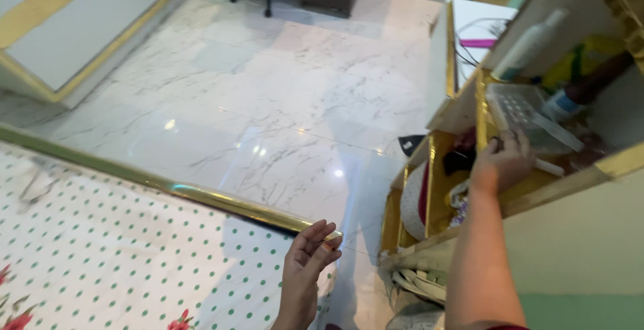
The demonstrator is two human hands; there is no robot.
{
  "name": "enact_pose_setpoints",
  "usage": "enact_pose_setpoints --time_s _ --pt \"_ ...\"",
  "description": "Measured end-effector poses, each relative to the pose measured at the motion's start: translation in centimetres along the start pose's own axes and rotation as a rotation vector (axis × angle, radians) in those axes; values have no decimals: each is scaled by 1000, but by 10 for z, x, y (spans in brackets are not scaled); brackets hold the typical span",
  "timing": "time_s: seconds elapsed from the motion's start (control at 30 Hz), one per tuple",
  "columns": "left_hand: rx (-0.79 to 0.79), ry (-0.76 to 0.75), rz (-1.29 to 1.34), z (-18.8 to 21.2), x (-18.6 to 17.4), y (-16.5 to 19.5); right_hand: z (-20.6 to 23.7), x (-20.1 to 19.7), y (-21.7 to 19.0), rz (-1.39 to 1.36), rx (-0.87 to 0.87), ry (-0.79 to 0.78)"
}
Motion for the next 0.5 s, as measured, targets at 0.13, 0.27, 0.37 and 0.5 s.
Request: enact_pose_setpoints --time_s 0.13,0.27,0.37,0.5 --pt "-68 -24 -45 -19 14 -25 4 11 17 63 128 -40" --pt "-87 -55 -69 -35 18 -48 13 28 27 79 223 -150" --pt "-108 -48 -85 -44 10 -61 17 37 33 117 247 -199" --pt "-113 -51 -73 -49 0 -69 16 41 36 260 230 -252"
Point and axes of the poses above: each hand's wrist, its own z-axis away from the middle knuckle, its own x-axis out of the palm, y = z × x, the point moved 8 cm from there along -z, towards the middle knuckle, and after that the axes turned 10 degrees about -x, right-handed, at the moved point
